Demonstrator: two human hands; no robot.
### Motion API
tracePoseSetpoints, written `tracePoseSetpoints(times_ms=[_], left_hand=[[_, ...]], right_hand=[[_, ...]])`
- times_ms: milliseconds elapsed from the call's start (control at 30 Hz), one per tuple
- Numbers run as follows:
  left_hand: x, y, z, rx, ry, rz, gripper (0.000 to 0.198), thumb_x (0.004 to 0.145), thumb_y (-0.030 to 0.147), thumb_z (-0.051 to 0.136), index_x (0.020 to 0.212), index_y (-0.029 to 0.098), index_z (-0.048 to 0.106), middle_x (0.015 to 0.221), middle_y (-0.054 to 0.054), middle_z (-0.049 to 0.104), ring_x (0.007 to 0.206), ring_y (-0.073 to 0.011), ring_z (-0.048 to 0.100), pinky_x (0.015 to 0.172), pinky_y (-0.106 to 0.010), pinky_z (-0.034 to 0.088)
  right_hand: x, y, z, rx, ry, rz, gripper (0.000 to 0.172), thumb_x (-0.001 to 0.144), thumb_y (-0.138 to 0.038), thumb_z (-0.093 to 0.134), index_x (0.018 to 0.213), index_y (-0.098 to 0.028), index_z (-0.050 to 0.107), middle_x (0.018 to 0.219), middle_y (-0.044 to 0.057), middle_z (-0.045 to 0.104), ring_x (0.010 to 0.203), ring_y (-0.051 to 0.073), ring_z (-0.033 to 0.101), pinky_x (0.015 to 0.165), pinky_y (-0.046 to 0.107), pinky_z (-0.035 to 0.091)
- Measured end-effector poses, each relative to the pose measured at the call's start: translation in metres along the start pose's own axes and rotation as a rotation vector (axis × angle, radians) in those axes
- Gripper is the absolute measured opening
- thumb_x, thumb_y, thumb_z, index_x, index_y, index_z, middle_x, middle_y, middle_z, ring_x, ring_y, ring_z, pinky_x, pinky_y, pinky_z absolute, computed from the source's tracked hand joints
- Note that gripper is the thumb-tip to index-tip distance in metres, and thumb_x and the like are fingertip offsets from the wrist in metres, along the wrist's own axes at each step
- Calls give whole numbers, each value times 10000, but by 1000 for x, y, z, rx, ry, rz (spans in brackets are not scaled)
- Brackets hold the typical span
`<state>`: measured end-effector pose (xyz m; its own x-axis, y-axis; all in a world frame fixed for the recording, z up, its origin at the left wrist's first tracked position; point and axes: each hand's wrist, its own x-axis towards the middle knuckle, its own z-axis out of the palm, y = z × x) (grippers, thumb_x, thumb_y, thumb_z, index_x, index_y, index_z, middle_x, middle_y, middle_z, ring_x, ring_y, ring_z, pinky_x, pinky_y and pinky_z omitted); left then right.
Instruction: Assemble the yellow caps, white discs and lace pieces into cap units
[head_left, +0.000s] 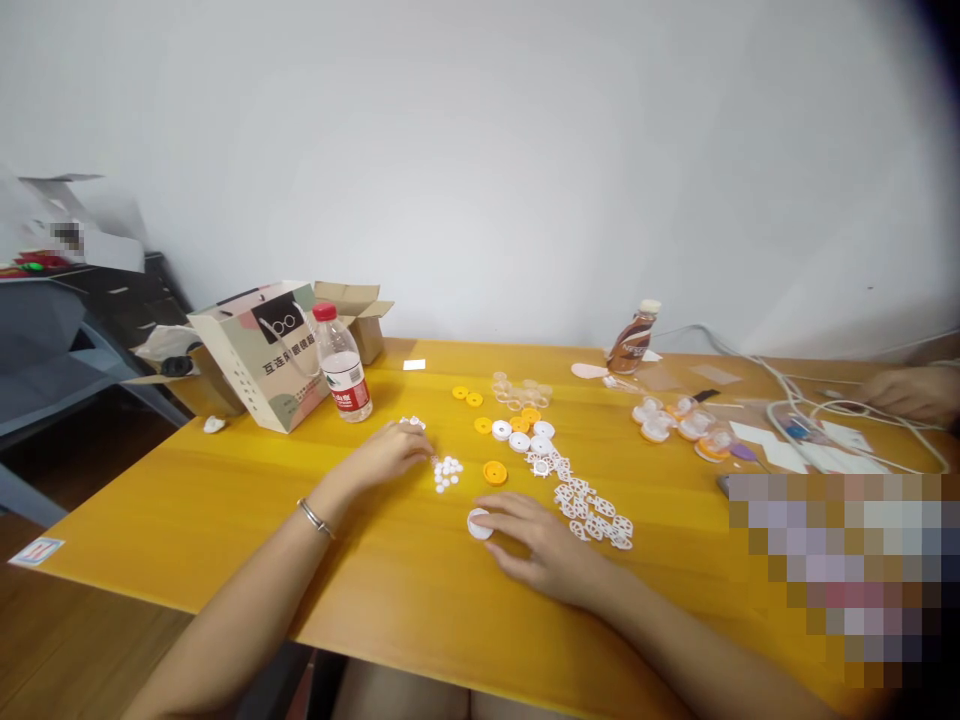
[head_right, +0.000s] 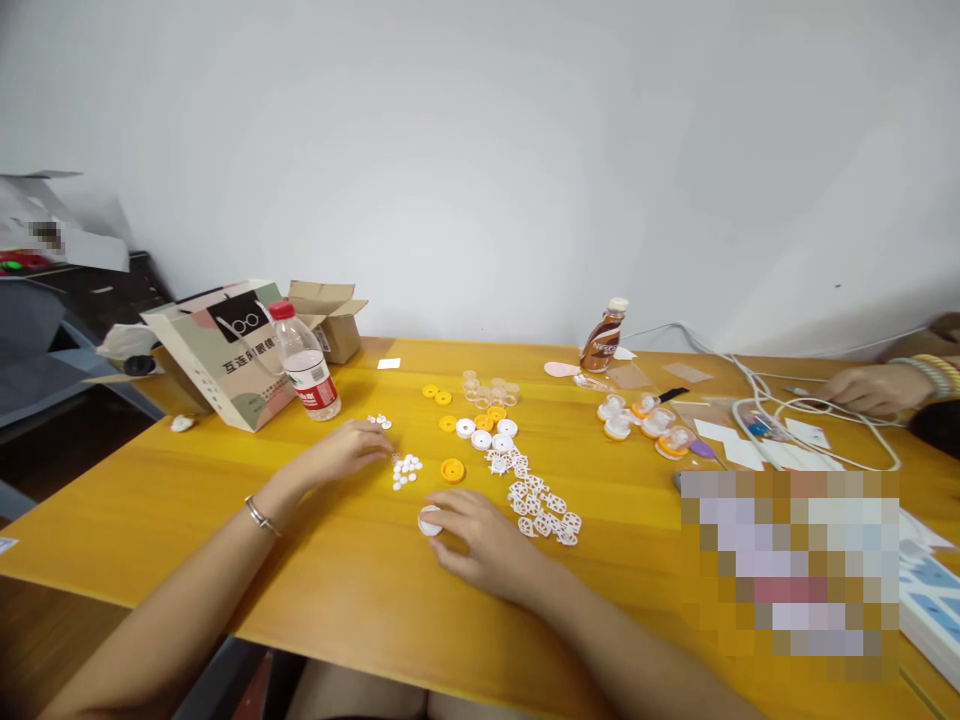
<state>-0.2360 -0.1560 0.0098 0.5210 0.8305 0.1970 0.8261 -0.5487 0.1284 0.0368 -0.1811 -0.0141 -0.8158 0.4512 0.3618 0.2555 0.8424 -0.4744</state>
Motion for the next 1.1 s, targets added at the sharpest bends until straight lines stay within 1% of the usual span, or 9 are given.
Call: tracePoseSetpoints(times_ms=[100, 233, 533, 633, 700, 800, 867, 967, 1100], left_hand=[[2, 2, 8, -3, -30, 5, 193, 846, 220, 444, 925, 211, 619, 890, -28, 625, 825, -148, 553, 750, -259, 361], [3, 4, 14, 28, -29, -21, 188, 845, 210, 447, 889, 225, 629, 895, -15, 632, 828, -146, 557, 745, -262, 345], [5, 7, 17, 150, 9, -30, 195, 843, 207, 444, 803, 200, 634, 793, -20, 610, 750, -132, 537, 709, -279, 302], [6, 21, 14, 124, 88, -24, 197, 848, 242, 441, 787, 181, 618, 776, -23, 599, 741, -125, 527, 714, -276, 295], [6, 36, 13, 62, 131, 39, 188, 854, 268, 438, 815, 185, 602, 802, -20, 598, 759, -120, 523, 730, -271, 291], [6, 61, 17, -3, 119, 181, 170, 864, 275, 425, 867, 198, 577, 839, -11, 599, 774, -111, 517, 745, -271, 279], [6, 74, 22, 40, 102, 253, 177, 873, 271, 410, 862, 197, 570, 828, -13, 595, 786, -122, 510, 744, -283, 268], [6, 84, 29, 161, 93, 315, 210, 883, 248, 389, 796, 181, 568, 786, -19, 580, 770, -137, 495, 712, -295, 254], [6, 86, 32, 202, 90, 318, 215, 881, 230, 391, 777, 174, 570, 776, -24, 567, 753, -135, 486, 695, -290, 251]], right_hand=[[-1, 0, 1, -24, -30, -29, 292, 802, -189, 474, 1080, -232, 551, 1141, 62, 567, 1070, 176, 510, 920, 324, 400], [-1, 5, 0, -49, -63, -19, 274, 810, -190, 460, 1058, -233, 569, 1142, 49, 577, 1048, 170, 531, 908, 314, 413], [0, 14, 1, -25, -16, 9, 245, 821, -201, 447, 1019, -225, 589, 1115, 65, 589, 991, 166, 569, 854, 286, 446], [1, 16, 4, 17, 15, 28, 192, 814, -191, 454, 940, -218, 597, 1117, 69, 571, 976, 161, 569, 830, 276, 451], [1, 18, 6, 49, 44, 50, 137, 808, -186, 465, 875, -210, 582, 1110, 71, 560, 975, 160, 562, 829, 281, 446], [2, 19, 8, 93, 65, 97, 67, 797, -190, 487, 849, -207, 526, 1006, 63, 589, 919, 162, 568, 803, 296, 452], [3, 19, 8, 110, 60, 134, 78, 791, -198, 497, 868, -209, 493, 912, 49, 601, 852, 165, 573, 763, 302, 461], [3, 19, 8, 111, 53, 167, 88, 787, -212, 502, 869, -210, 468, 861, 39, 588, 812, 167, 562, 736, 304, 459], [2, 19, 8, 113, 49, 188, 96, 789, -212, 500, 875, -211, 458, 870, 36, 580, 816, 164, 553, 744, 303, 450]])
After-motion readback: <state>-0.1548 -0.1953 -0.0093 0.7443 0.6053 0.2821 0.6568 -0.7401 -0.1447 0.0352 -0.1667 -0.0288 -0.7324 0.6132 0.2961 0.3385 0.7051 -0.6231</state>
